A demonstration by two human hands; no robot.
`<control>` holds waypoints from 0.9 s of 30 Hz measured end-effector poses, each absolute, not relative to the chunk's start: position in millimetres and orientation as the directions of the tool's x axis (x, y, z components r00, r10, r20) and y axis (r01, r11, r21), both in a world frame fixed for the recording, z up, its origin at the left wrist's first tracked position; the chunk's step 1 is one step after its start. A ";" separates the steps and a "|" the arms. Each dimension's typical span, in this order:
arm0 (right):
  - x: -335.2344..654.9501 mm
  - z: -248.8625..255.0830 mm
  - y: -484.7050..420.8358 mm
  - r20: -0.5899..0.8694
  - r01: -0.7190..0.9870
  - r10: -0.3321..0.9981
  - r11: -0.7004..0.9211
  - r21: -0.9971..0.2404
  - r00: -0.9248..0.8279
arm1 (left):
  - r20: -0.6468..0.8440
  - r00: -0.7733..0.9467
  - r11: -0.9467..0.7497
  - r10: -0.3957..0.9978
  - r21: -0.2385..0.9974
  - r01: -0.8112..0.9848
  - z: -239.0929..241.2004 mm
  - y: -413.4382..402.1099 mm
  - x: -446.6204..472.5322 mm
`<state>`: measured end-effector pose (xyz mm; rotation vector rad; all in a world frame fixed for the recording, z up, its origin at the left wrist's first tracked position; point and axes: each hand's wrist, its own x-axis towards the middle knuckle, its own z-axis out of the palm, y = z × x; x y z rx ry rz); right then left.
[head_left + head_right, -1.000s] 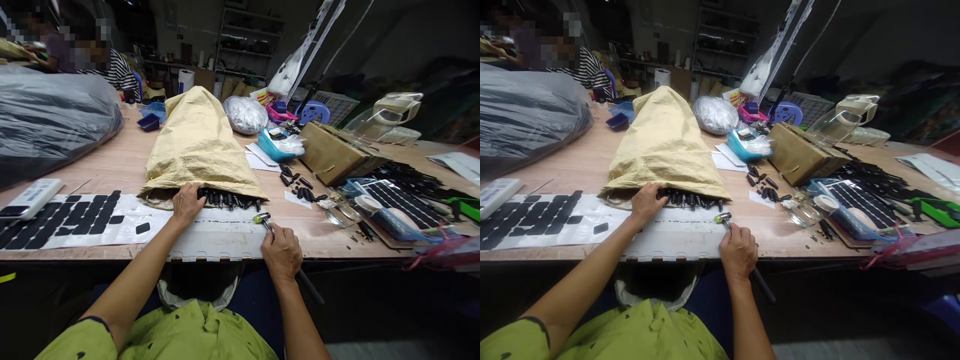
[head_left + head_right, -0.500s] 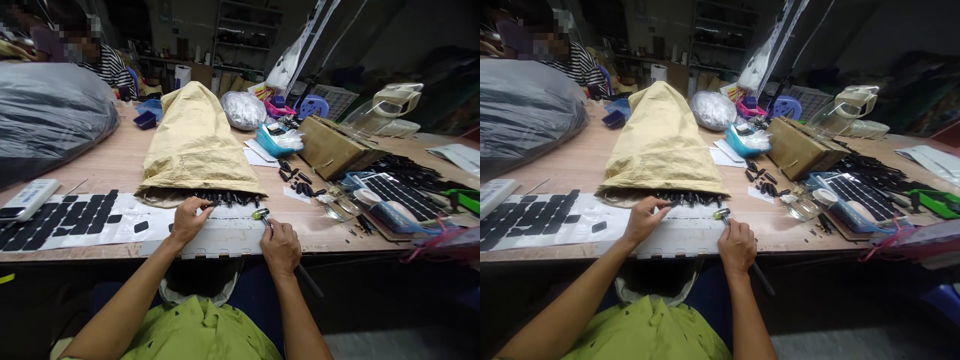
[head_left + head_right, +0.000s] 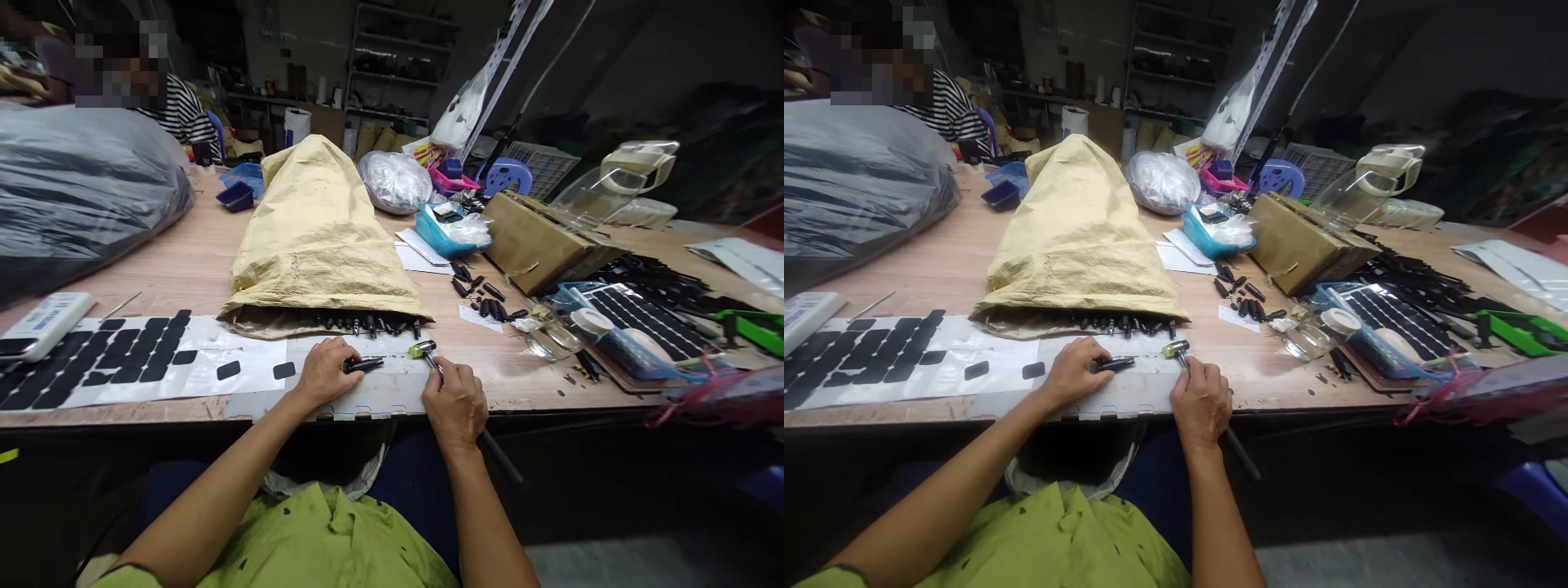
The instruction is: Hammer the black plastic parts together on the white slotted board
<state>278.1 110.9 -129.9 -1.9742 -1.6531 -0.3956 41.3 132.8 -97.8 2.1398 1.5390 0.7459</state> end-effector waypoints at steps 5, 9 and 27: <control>288.9 -123.3 113.1 0.428 0.910 0.871 -0.052 -0.412 0.243 | 0.163 0.243 -0.292 0.956 0.595 0.749 -101.5 134.8 42.5; 278.0 -113.5 103.1 0.510 0.776 0.842 0.199 -0.599 0.177 | 0.158 0.249 -0.293 0.956 0.601 0.743 -102.0 135.7 41.6; 227.8 -99.6 78.7 0.552 0.716 0.831 0.424 -0.555 -0.065 | 0.141 0.254 -0.288 0.957 0.590 0.754 -105.6 137.8 42.4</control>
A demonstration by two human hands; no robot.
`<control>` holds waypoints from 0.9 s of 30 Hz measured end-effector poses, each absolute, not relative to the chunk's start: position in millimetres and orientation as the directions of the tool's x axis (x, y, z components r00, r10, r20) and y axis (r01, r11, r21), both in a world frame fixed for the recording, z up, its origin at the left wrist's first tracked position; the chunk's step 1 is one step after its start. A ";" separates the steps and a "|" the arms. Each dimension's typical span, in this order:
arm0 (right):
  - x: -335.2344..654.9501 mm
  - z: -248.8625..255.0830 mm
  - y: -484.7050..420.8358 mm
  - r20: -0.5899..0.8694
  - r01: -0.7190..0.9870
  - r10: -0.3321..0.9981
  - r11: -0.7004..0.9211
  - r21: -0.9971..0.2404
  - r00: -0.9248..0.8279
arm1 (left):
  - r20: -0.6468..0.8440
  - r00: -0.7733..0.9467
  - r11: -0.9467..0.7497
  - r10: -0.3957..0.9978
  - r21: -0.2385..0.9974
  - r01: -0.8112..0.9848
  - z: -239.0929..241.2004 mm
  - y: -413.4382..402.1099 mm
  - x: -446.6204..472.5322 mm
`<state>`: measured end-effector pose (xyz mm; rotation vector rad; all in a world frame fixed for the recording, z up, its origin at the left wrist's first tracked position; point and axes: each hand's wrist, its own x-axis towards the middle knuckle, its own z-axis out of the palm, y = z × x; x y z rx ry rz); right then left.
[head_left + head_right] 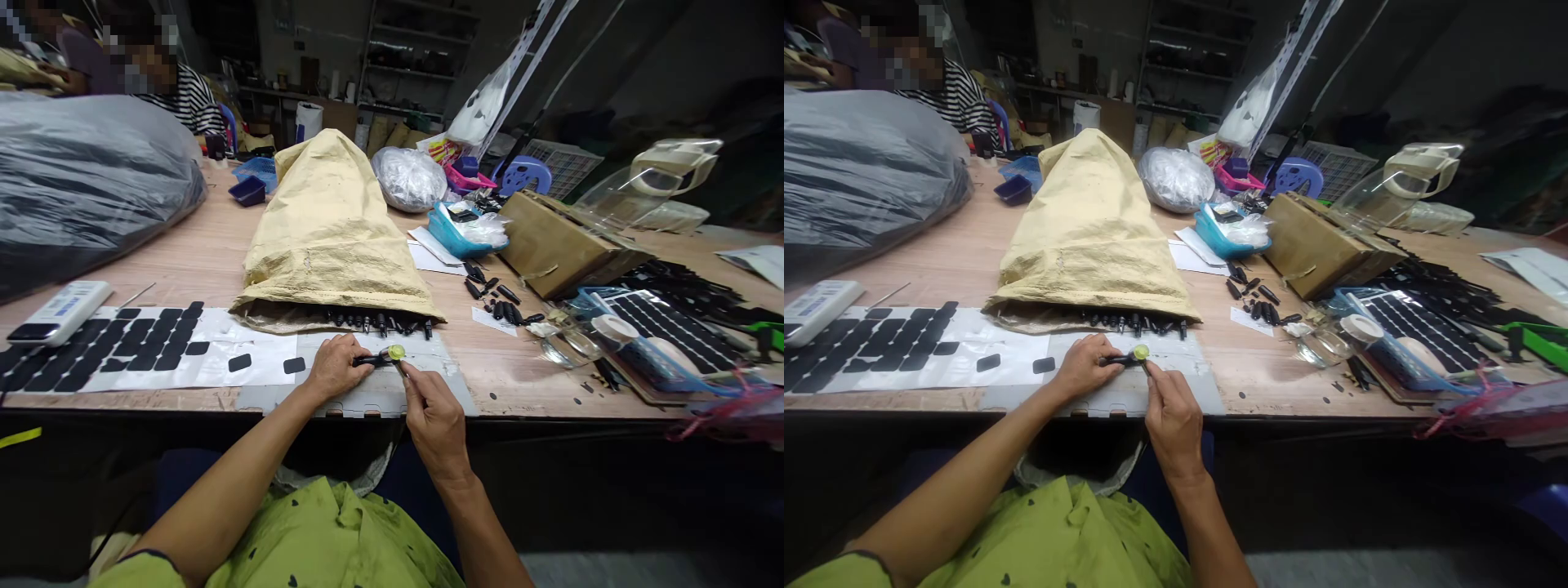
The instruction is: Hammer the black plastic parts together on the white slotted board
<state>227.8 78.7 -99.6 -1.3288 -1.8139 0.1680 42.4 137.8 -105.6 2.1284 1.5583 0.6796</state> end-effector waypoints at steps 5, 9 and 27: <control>216.7 -97.6 77.0 0.564 0.678 0.818 0.477 -0.559 -0.112 | 0.134 0.247 -0.278 0.960 0.592 0.756 -104.8 137.9 42.5; 216.3 -102.5 78.9 0.523 0.694 0.842 0.455 -0.558 -0.131 | 0.129 0.234 -0.263 0.964 0.606 0.751 -103.3 137.0 42.8; 272.1 -130.0 107.9 0.590 0.982 0.794 -0.047 -0.183 0.148 | 0.054 0.255 -0.226 0.965 0.665 0.711 -93.2 132.5 38.0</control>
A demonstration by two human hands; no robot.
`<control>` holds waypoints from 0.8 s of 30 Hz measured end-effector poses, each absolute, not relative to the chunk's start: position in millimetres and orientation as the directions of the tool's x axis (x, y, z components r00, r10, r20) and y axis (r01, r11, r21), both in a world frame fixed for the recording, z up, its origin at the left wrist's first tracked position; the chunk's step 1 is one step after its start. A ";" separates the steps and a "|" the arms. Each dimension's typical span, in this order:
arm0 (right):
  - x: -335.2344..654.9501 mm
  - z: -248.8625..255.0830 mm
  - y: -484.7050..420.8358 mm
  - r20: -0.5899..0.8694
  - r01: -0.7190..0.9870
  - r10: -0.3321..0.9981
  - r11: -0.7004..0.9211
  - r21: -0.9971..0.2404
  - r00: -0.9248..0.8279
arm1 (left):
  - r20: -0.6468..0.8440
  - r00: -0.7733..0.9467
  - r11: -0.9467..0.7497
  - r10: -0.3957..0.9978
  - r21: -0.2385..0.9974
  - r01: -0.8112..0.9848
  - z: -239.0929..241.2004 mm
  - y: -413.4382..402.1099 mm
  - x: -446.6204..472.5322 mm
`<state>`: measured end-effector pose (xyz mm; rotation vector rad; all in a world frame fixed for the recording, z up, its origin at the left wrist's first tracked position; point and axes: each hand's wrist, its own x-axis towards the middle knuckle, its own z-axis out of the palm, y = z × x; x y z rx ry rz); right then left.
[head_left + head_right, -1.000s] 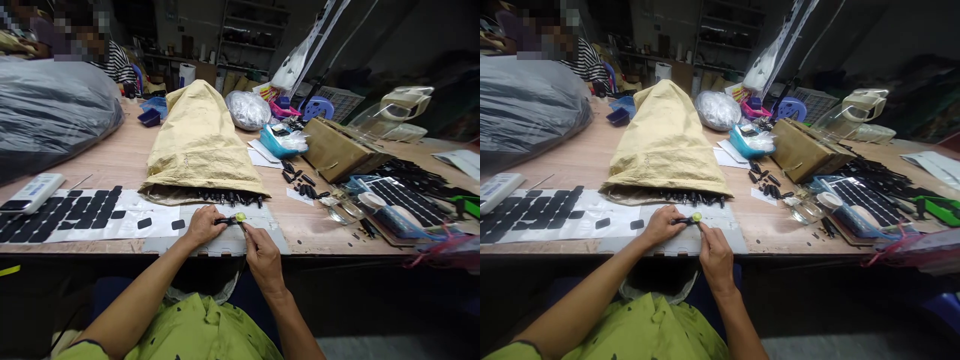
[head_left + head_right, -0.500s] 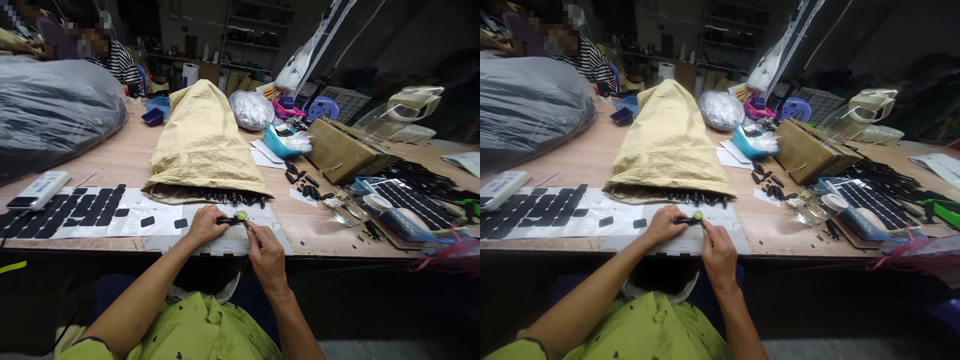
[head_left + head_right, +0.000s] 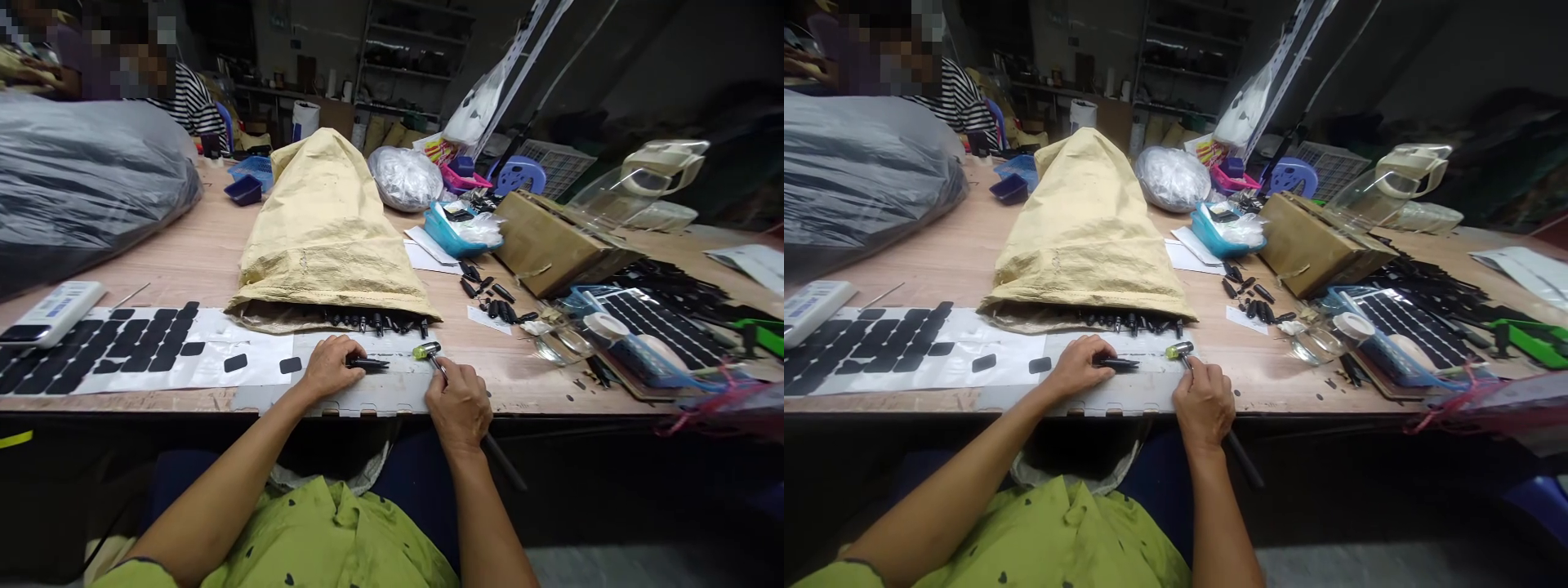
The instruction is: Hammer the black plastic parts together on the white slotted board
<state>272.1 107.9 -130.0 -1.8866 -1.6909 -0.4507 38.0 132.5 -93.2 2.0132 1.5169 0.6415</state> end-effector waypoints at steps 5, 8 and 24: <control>271.6 -129.2 106.9 0.587 0.984 0.799 -0.041 -0.171 0.135 | 0.022 0.426 -0.329 0.904 0.673 0.663 -85.0 115.2 25.5; 272.2 -130.6 106.4 0.586 0.986 0.799 -0.049 -0.160 0.135 | 0.002 0.539 -0.397 0.842 0.680 0.617 -83.4 102.5 16.1; 272.1 -131.1 107.4 0.595 0.989 0.795 -0.044 -0.139 0.119 | 0.010 0.091 -0.061 0.996 0.817 0.574 -74.1 117.4 5.9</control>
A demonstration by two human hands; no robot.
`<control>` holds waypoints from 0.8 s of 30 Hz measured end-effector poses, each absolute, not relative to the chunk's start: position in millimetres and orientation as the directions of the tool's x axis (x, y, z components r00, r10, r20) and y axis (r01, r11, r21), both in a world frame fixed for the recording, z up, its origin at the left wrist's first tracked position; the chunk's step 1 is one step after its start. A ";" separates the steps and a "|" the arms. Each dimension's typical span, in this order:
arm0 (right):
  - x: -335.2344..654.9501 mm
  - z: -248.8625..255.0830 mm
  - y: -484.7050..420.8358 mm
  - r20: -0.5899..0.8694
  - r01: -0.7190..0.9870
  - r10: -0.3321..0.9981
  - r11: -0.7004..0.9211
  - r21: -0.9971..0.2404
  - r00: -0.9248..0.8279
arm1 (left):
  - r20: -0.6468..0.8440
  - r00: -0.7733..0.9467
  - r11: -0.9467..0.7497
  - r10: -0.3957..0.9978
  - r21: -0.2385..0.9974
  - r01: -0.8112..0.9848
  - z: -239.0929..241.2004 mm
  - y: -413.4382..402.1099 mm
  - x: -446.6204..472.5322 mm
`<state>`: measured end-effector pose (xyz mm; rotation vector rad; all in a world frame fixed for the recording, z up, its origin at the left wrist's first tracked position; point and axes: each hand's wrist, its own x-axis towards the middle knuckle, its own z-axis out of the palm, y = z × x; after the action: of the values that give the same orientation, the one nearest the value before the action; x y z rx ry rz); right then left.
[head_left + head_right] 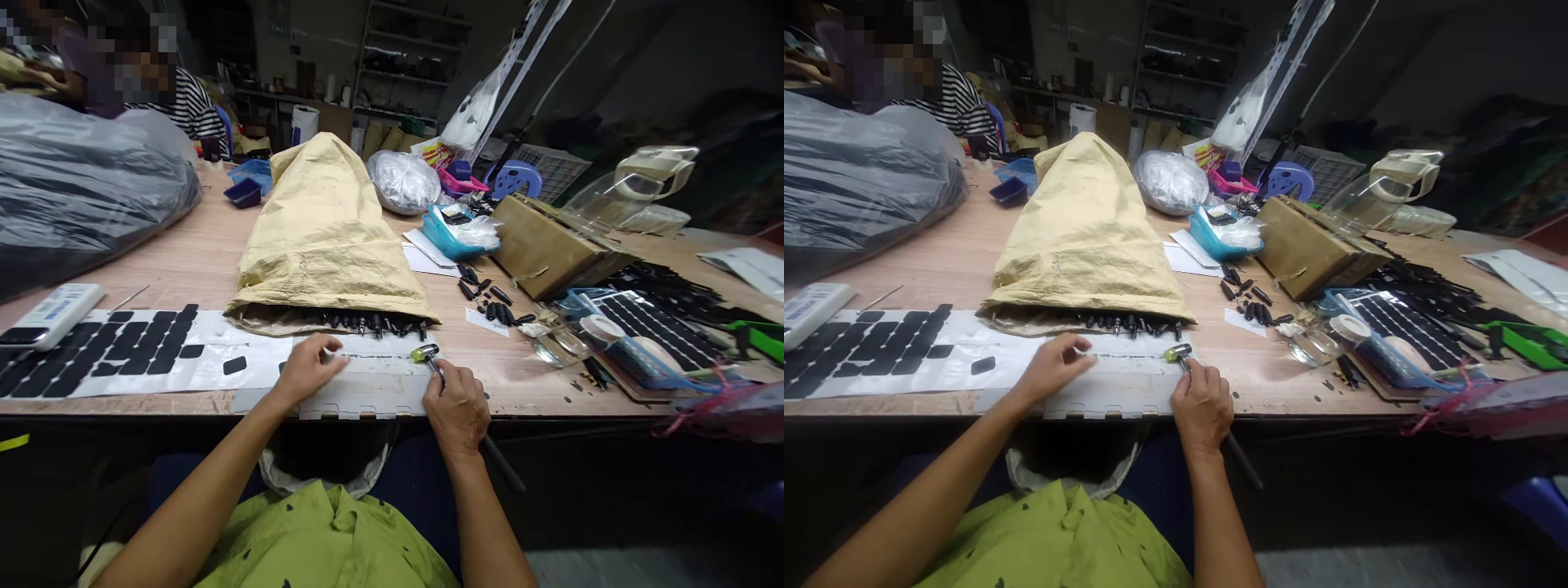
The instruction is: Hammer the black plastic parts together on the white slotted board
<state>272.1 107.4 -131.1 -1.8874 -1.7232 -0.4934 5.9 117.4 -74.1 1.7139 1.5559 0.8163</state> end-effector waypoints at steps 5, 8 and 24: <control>271.7 -130.9 107.7 0.600 0.991 0.792 -0.039 -0.131 0.111 | -0.029 -0.369 0.297 0.929 0.653 0.697 -63.3 163.8 -1.2; 271.3 -130.5 108.0 0.594 0.991 0.796 -0.049 -0.128 0.116 | -0.044 -0.412 0.362 0.910 0.567 0.740 -60.7 180.7 0.1; 269.9 -127.8 107.5 0.590 0.991 0.799 -0.050 -0.121 0.112 | -0.103 -0.416 0.387 0.904 0.613 0.689 -58.4 172.7 3.9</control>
<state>269.9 107.5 -127.8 -1.8990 -1.7352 -0.5070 3.9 172.7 -58.4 1.3716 2.2271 0.6867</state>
